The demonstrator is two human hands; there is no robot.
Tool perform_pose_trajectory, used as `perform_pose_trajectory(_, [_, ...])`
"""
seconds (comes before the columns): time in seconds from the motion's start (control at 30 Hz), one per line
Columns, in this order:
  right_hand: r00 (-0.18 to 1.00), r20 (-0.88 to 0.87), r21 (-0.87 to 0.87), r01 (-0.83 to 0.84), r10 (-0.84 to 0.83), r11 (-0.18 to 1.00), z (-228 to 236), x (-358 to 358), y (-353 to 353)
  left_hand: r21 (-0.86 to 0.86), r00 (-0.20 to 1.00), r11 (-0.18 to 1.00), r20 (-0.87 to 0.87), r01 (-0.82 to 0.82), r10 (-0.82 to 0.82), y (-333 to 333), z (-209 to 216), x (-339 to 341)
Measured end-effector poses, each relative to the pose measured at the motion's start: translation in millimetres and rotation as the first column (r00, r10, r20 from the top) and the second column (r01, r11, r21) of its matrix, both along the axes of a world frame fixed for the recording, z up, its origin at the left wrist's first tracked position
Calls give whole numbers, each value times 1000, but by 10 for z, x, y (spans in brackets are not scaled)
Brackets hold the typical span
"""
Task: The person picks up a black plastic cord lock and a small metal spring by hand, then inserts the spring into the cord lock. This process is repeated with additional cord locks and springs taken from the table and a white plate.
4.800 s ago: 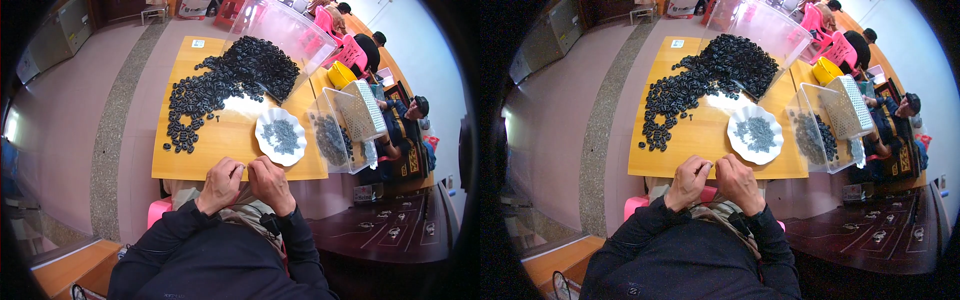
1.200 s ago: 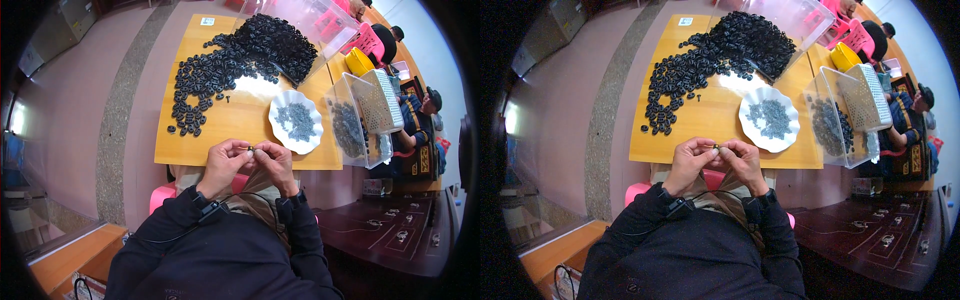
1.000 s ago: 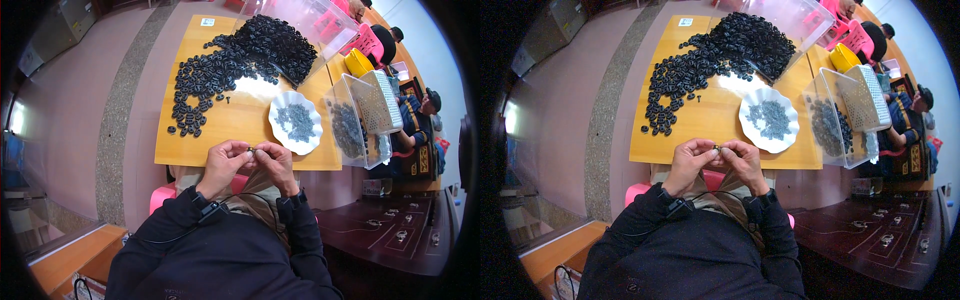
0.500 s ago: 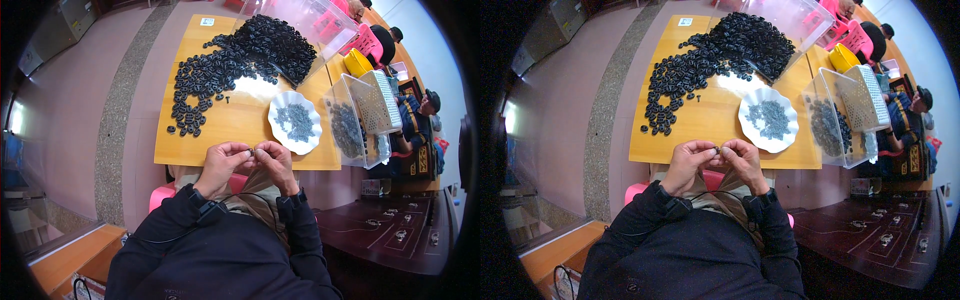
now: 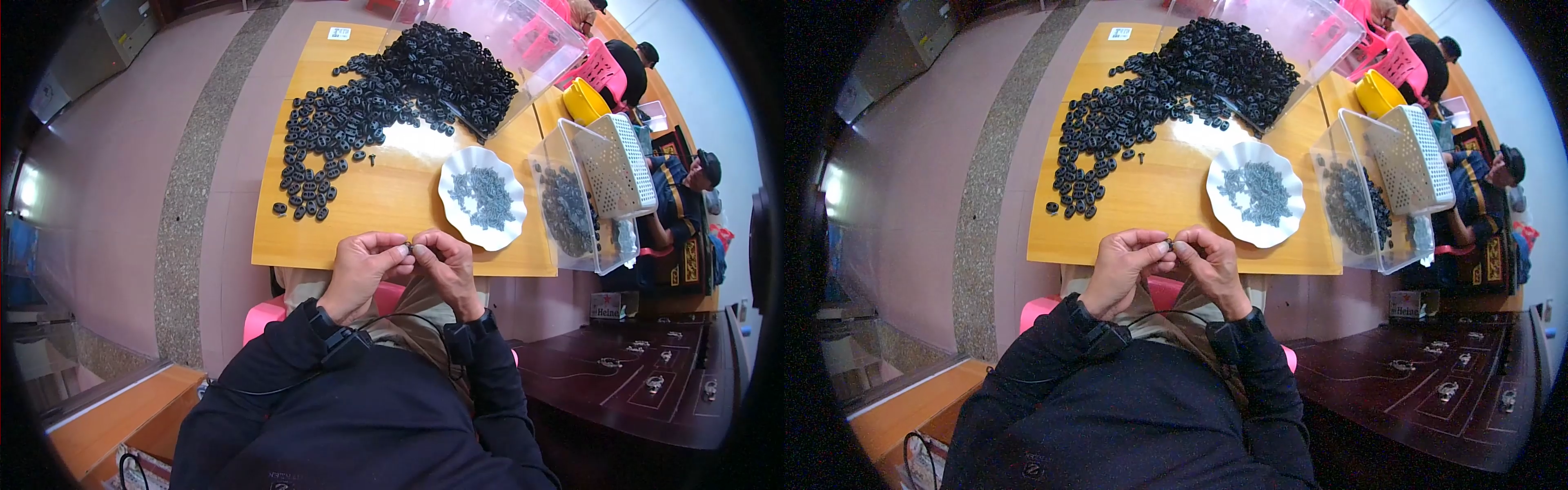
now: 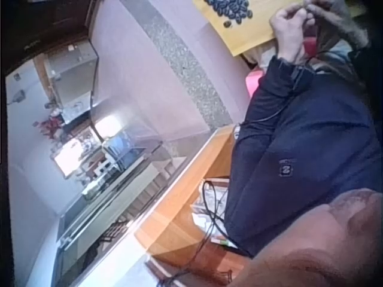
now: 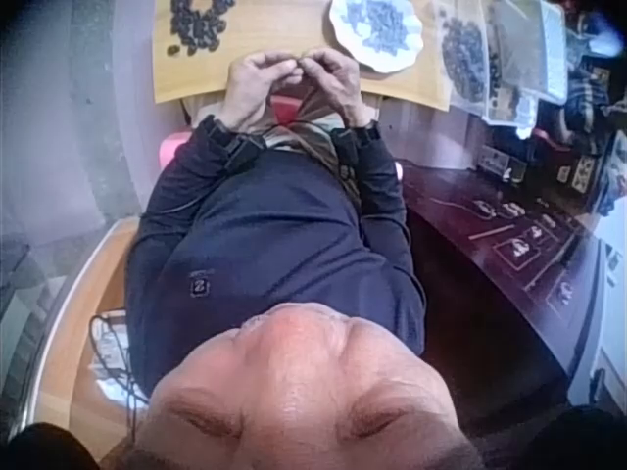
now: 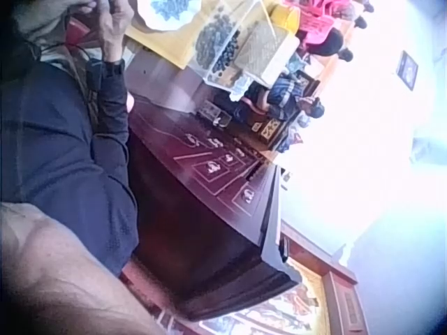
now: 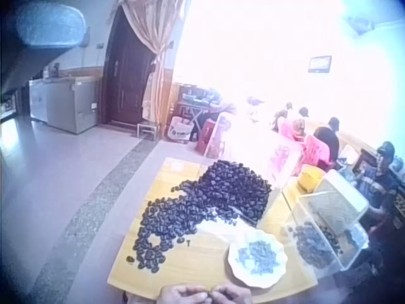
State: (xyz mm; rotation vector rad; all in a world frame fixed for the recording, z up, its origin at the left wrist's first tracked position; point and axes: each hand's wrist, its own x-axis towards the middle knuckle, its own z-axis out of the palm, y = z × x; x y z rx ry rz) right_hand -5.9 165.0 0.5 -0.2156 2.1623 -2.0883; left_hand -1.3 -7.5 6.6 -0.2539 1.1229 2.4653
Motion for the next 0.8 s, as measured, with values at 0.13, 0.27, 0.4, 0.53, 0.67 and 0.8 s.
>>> perform_pose_trajectory(0.13, [997, -77, 62, -8, 13, 998, 38, -16, -16, -22, 1000, 1000, -17, 1, -1, -9, -4, 0])
perform_pose_trajectory(0.27, [1000, 7, 50, -17, 16, 999, -13, -28, 35, 7, 999, 1000, -31, -21, 21, 20, -18, -1])
perform_pose_trajectory(0.4, [998, 61, -13, 6, -5, 1000, 55, -24, -26, 26, 999, 999, -21, -32, 32, 7, -14, -2])
perform_pose_trajectory(0.53, [996, 82, -92, 54, -46, 994, 116, -71, -81, 54, 999, 997, -19, -48, 49, -10, 7, -11])
perform_pose_trajectory(0.67, [997, 63, -149, 60, -51, 987, 180, -249, -170, 112, 987, 980, 13, -163, 163, -33, -3, -31])
perform_pose_trajectory(0.8, [993, 50, 87, 102, -107, 991, 214, -589, -409, 159, 963, 950, 32, -269, 268, -71, -3, -58])
